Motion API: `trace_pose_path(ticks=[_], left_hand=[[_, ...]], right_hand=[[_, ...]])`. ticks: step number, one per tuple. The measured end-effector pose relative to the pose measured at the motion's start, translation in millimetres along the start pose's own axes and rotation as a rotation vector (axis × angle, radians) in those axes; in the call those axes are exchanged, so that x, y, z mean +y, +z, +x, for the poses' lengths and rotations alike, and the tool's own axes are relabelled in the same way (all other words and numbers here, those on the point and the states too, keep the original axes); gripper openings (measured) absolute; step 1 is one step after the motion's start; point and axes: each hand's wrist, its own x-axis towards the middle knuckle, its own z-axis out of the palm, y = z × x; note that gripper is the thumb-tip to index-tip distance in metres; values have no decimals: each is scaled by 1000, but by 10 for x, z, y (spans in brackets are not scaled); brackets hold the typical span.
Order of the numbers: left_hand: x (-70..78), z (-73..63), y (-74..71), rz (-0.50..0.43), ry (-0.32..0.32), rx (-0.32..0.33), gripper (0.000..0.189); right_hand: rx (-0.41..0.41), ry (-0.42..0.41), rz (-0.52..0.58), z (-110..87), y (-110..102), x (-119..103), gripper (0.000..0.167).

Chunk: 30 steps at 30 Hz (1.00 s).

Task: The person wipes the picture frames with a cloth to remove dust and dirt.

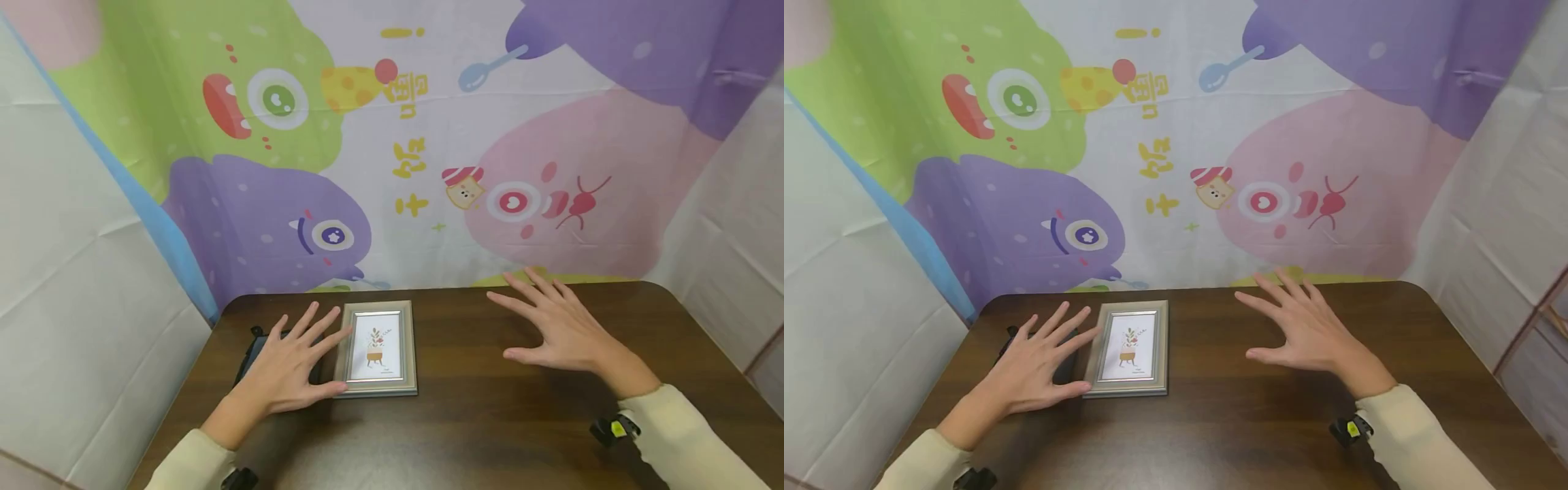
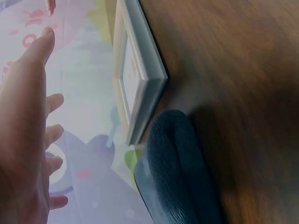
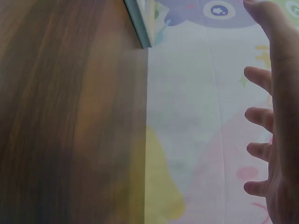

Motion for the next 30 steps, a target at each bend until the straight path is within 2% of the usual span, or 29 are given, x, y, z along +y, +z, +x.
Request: trace_pose_path(ticks=[9,16,23,30], left_hand=[[-128,-181,39,-7,-63,-7,91],[-225,-255,87,-17,-93,-41,90],[-306,-349,89,-26,-131,-37,90],[-338,-429,146,-87,-145,-92,93]], right_hand=[[-14,-16,25,151,97,-99,94],[-17,-27,50,281,124,-206,93],[-10,-40,64,391,120,-287,92],[-17,-49,88,448,157,-318,92]])
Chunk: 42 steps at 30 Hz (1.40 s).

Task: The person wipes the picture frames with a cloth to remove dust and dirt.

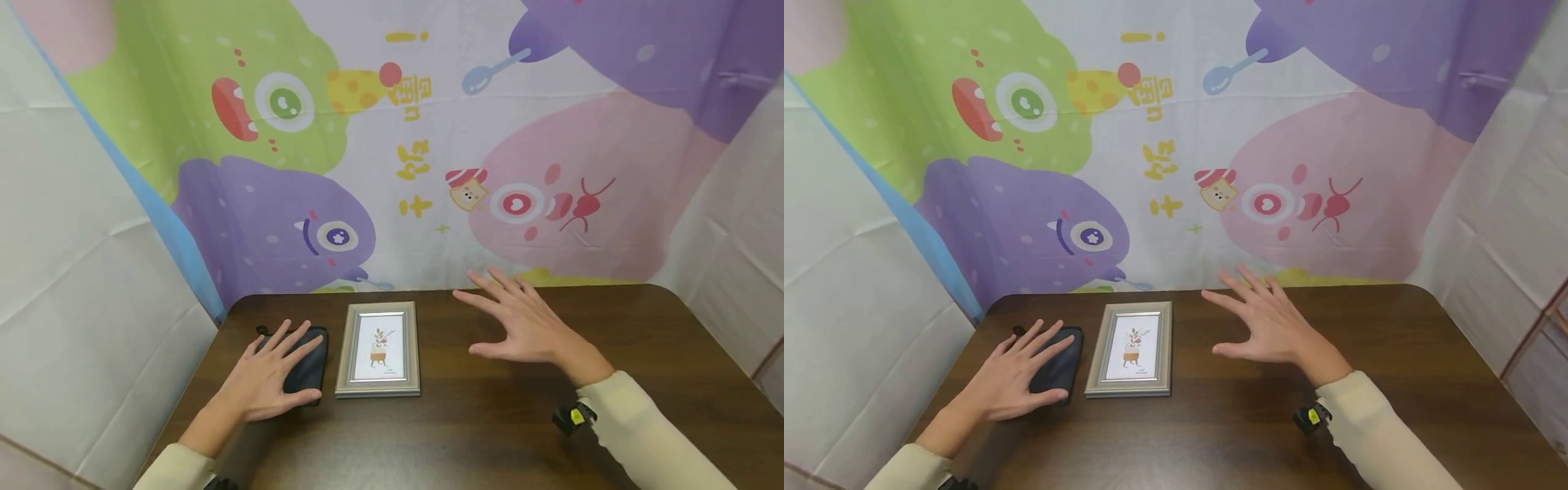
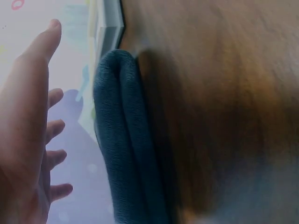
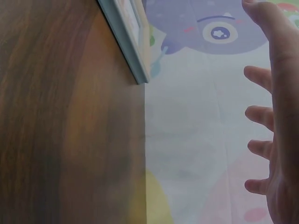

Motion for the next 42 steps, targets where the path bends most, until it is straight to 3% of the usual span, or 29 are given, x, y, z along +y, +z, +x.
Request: trace_pose_path(ticks=[6,12,17,22,42], left_hand=[[-29,-19,65,-46,15,-25,100],[-67,-31,92,-35,42,-25,106],[-88,2,124,-33,56,-58,111],[-103,29,126,-42,26,-118,114],[-55,89,65,-154,-25,-290,95]], right_hand=[[-2,-13,69,43,76,9,91],[-7,-53,178,110,182,7,90],[4,-65,188,154,279,-6,89],[15,-76,186,202,359,-28,91],[-61,-11,293,254,684,-156,88]])
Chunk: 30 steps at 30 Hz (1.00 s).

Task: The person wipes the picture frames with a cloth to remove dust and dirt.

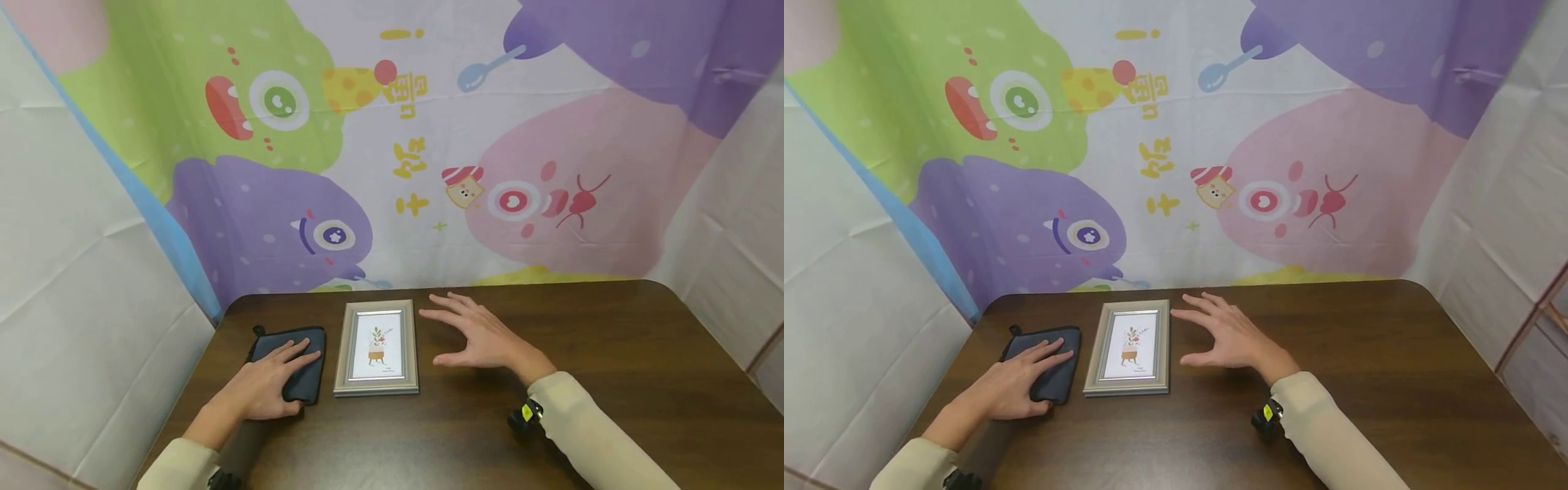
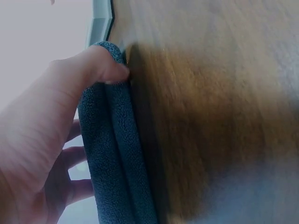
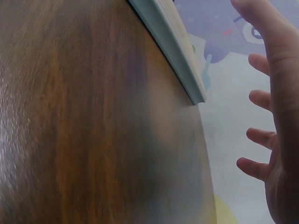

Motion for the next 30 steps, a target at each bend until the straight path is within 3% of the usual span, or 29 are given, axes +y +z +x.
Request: trace_pose_path(ticks=[13,30], left_hand=[[-15,-15,17,-7,16,-40,105],[-16,13,39,44,26,5,105]], right_hand=[[-58,28,82,88,237,-11,84],[-112,90,191,123,429,-32,76]])
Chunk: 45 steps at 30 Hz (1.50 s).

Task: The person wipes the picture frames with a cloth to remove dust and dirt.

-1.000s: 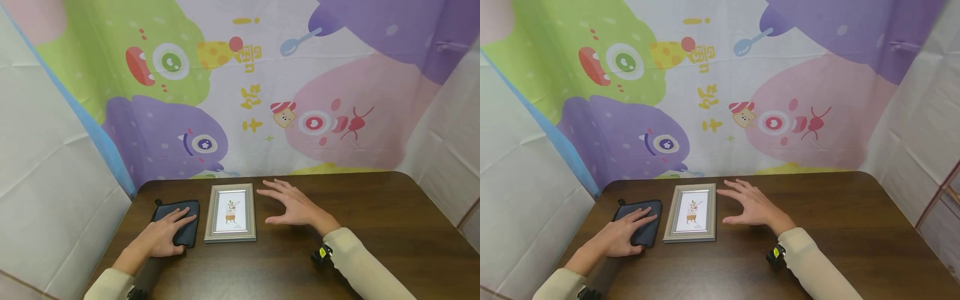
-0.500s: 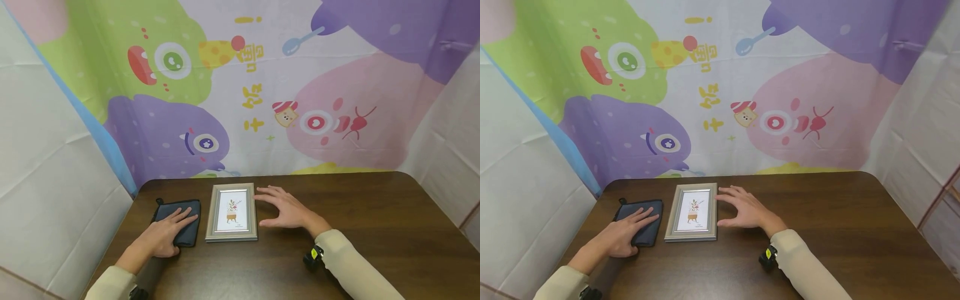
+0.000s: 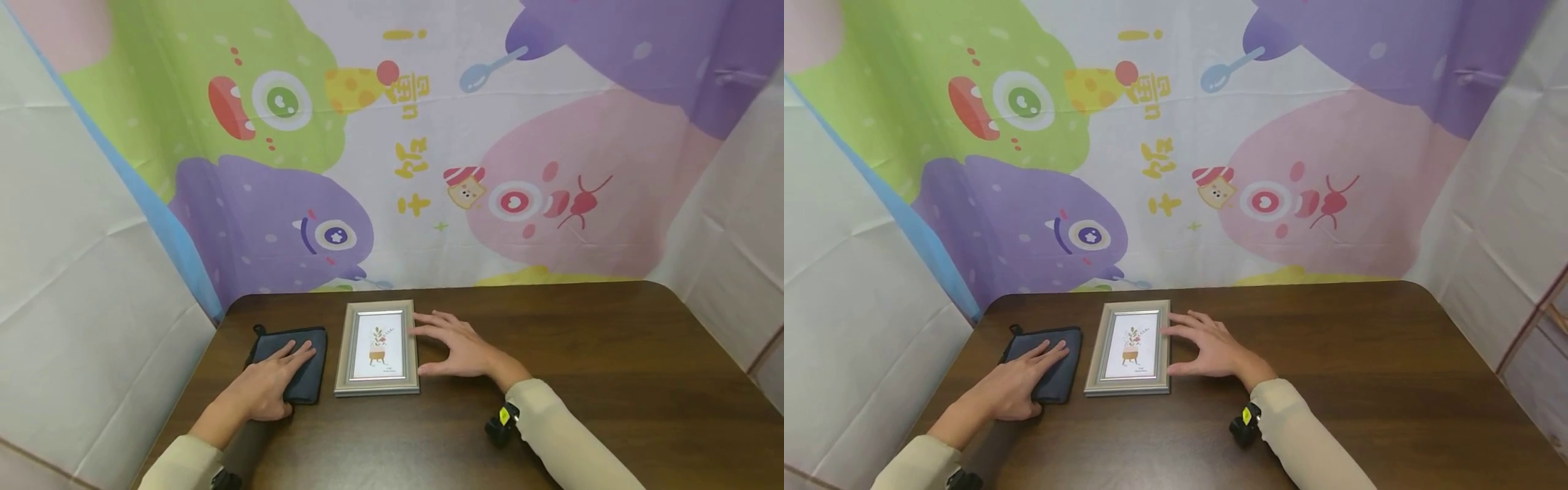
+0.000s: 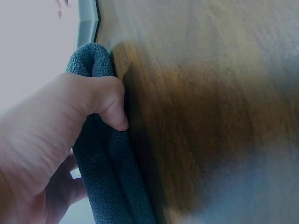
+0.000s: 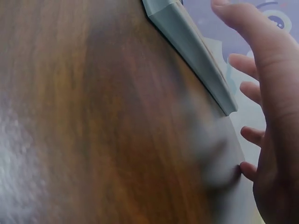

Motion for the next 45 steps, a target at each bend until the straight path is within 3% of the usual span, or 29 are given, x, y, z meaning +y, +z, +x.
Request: trace_pose_path(ticks=[9,21,34,45], left_hand=[[-10,-4,-18,-35,18,3,101],[-84,25,-13,51,59,78,90],[-75,43,-31,79,70,66,91],[-95,141,-77,97,88,65,84]], right_hand=[[-14,17,23,-4,102,73,66],[-3,56,26,33,132,-2,63],[49,72,24,44,218,-58,53],[53,80,20,42,237,-30,53]])
